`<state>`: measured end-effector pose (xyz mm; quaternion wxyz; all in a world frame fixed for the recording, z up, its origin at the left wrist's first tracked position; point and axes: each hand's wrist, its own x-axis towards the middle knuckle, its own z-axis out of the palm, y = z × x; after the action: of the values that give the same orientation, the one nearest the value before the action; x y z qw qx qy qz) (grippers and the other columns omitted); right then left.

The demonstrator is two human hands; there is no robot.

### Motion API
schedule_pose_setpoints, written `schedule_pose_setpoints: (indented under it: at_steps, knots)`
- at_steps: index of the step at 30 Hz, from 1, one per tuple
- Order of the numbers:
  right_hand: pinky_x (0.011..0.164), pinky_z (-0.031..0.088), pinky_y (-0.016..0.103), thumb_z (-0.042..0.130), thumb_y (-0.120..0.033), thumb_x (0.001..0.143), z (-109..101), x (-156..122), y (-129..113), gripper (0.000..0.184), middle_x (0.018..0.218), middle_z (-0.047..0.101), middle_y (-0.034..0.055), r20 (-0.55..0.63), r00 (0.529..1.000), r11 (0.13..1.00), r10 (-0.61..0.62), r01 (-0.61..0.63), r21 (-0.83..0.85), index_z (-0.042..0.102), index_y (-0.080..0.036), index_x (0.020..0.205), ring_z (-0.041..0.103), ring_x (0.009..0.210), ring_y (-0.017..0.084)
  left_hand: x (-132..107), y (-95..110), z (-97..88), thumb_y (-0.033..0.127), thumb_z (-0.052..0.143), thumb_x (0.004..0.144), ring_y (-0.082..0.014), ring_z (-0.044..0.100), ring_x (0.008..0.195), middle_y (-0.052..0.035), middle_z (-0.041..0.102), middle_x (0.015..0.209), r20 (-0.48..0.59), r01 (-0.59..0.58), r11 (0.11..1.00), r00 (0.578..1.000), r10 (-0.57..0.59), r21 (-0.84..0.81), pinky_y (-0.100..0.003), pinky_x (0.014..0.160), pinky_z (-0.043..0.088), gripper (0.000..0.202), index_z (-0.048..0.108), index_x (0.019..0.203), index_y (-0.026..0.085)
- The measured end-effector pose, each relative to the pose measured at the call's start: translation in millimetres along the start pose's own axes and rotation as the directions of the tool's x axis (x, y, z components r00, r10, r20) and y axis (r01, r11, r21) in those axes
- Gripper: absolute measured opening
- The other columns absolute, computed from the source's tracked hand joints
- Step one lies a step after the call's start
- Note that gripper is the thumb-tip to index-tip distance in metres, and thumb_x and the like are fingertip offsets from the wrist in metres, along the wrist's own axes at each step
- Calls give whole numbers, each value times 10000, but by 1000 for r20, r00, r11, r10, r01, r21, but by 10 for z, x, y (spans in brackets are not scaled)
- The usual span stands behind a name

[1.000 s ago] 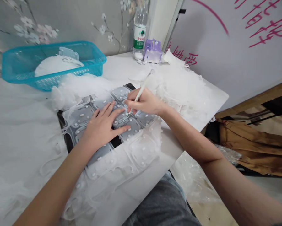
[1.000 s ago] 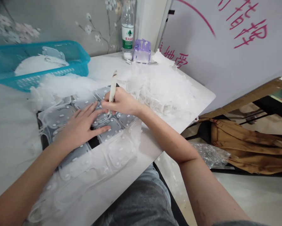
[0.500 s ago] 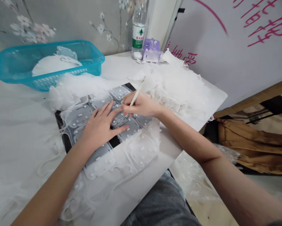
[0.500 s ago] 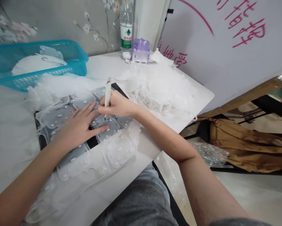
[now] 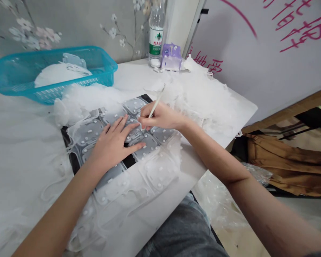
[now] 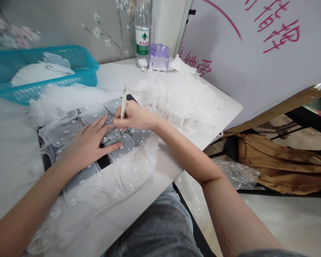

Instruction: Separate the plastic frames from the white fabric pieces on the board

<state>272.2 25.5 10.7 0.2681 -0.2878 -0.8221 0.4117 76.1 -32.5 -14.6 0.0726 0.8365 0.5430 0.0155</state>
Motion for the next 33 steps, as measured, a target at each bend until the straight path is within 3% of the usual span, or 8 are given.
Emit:
schedule_pose_setpoints:
  at_steps: [11, 15, 18, 23, 30, 33]
  knots:
    - [515, 453, 167, 482, -186, 867, 104, 9, -22, 284, 554, 561, -15, -48, 999, 1000, -23, 22, -20, 578, -128, 607, 557, 500, 61, 3, -28, 31, 682, 452, 845, -305, 255, 1438, -98, 249, 1576, -24, -29, 1000, 999, 29, 12, -521, 1132, 255, 708, 438, 1407, 251]
    - [548, 466, 163, 487, -196, 881, 176, 23, -37, 254, 618, 594, -10, 21, 999, 999, -45, 45, 17, 576, -136, 651, 559, 556, 60, -3, -48, 61, 681, 462, 843, -297, 259, 1437, -112, 280, 1563, -57, -50, 998, 997, 51, 33, -505, 1133, 259, 724, 444, 1403, 222]
    - [567, 467, 174, 518, -175, 859, 114, 19, -22, 239, 613, 583, -8, 39, 996, 997, -74, 75, -16, 563, -139, 627, 552, 569, 65, -3, -33, 49, 684, 465, 839, -295, 247, 1443, -103, 264, 1570, -30, -35, 999, 999, 36, 28, -510, 1136, 252, 723, 440, 1409, 240]
    - [510, 454, 189, 501, -147, 844, -44, -6, 17, 253, 574, 552, -8, 7, 1000, 999, 24, -24, -38, 556, -139, 597, 583, 543, 89, -9, -7, 14, 669, 458, 851, -300, 222, 1450, -84, 219, 1586, -16, -14, 1000, 1000, 15, 17, -523, 1149, 222, 704, 426, 1425, 263]
    - [541, 493, 176, 515, -169, 857, 68, 4, -48, 208, 666, 624, 17, 73, 997, 997, 10, -16, 78, 604, -114, 678, 611, 584, 80, -8, -24, 29, 674, 451, 851, -308, 241, 1442, -96, 246, 1577, -27, -31, 999, 999, 32, 20, -512, 1147, 237, 731, 424, 1430, 229]
    - [501, 464, 153, 516, -145, 840, 13, -6, -40, 222, 596, 584, -8, 38, 999, 999, 23, -24, 25, 582, -123, 629, 602, 557, 73, -8, -17, 32, 684, 441, 850, -304, 239, 1444, -82, 230, 1583, -24, -24, 1000, 999, 25, 15, -508, 1150, 230, 729, 415, 1439, 255]
